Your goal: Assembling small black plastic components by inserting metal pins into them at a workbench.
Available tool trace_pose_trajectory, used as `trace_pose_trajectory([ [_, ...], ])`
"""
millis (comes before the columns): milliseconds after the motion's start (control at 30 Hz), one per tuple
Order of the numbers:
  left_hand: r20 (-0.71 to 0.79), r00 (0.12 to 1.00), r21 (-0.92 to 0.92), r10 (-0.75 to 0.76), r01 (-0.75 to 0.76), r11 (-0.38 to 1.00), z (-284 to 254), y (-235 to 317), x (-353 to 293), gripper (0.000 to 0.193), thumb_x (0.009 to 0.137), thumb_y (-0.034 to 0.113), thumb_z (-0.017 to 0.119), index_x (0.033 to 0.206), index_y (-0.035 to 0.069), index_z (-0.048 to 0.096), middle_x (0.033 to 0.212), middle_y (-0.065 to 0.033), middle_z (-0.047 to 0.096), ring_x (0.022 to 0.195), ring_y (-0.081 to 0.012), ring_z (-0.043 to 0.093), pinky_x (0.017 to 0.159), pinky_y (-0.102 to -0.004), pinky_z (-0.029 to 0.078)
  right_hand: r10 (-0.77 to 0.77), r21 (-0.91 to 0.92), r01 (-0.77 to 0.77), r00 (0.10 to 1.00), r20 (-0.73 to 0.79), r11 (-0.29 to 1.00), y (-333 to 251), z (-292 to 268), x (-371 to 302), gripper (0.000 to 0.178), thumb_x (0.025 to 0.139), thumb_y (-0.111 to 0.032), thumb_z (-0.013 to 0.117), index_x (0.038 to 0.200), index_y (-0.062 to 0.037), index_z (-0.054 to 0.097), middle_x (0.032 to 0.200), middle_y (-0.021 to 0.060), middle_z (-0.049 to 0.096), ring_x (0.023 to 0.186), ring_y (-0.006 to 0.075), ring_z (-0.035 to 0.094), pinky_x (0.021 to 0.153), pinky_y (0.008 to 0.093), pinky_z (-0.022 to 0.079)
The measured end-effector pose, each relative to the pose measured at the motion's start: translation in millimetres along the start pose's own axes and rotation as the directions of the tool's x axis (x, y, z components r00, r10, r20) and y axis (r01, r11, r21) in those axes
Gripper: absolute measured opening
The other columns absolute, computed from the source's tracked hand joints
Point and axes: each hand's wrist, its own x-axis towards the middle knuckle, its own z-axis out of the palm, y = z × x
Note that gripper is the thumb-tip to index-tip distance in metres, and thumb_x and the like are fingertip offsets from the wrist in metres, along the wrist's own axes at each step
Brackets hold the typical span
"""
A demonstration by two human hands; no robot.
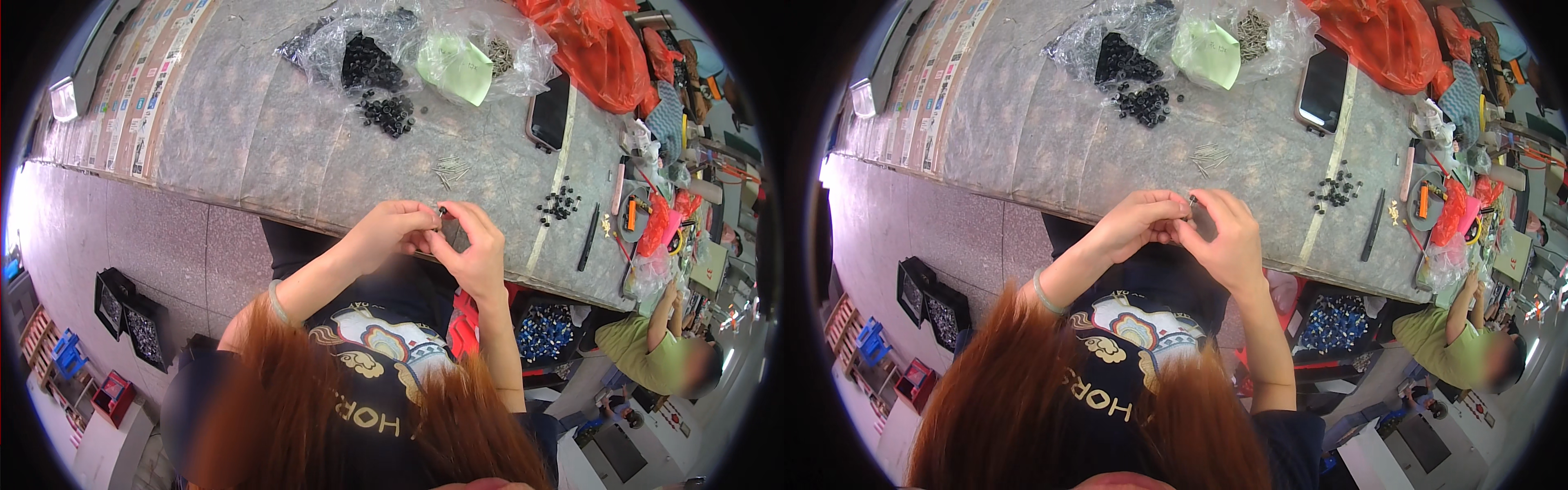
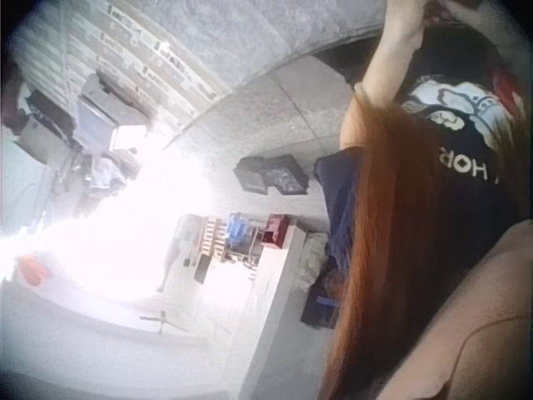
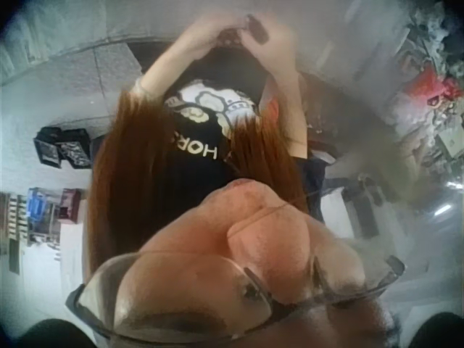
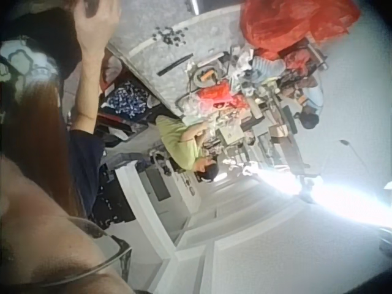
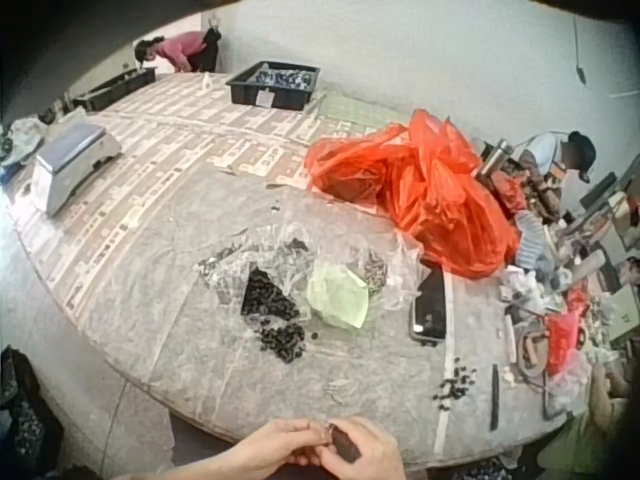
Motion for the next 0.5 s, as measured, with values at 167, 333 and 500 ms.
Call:
trace_pose_trajectory([
  [167, 0.024, 0.999, 0.021, -0.027, 0.026, 0.999, -0.1, -0.9, 1.4, 0.014, 0.082, 0.016, 0.052, 0.082, 0.003, 0.056, 0.077, -0.0034, 0.059, 0.063, -0.0065, 0.052, 0.058, -0.0186, 0.041, -0.023, -0.013, 0.023, 1.000, 0.014, 1.000, 6.2, 0.0, -2.2, 0.033, 0.061, -0.011, 0.068, 0.091, -0.0017, 0.057, 0.084, 0.0112, 0.059, 0.076, 0.0251, 0.057, 0.066, 0.0323, 0.045],
  [333, 0.045, 0.999, 0.026, -0.024, 0.023, 0.999, -2.4, -4.4, 0.8, 0.013, 0.082, 0.016, 0.051, 0.081, 0.003, 0.056, 0.077, -0.0030, 0.059, 0.065, -0.0060, 0.051, 0.058, -0.0188, 0.040, -0.083, -0.027, 0.083, 0.997, 0.010, 0.996, 11.1, 5.5, -4.4, 0.033, 0.062, -0.013, 0.069, 0.090, -0.0026, 0.058, 0.074, 0.0091, 0.059, 0.067, 0.0225, 0.057, 0.059, 0.0305, 0.045],
  [500, 0.029, 0.999, 0.009, -0.013, 0.013, 1.000, -7.1, -5.2, 0.9, 0.012, 0.081, 0.015, 0.052, 0.080, 0.004, 0.056, 0.077, -0.0026, 0.058, 0.066, -0.0062, 0.051, 0.058, -0.0194, 0.039, -0.136, 0.036, 0.137, 0.991, -0.019, 0.990, 18.2, 12.7, -2.3, 0.033, 0.062, -0.015, 0.071, 0.091, -0.0033, 0.058, 0.070, 0.0081, 0.058, 0.062, 0.0205, 0.058, 0.055, 0.0288, 0.045],
])
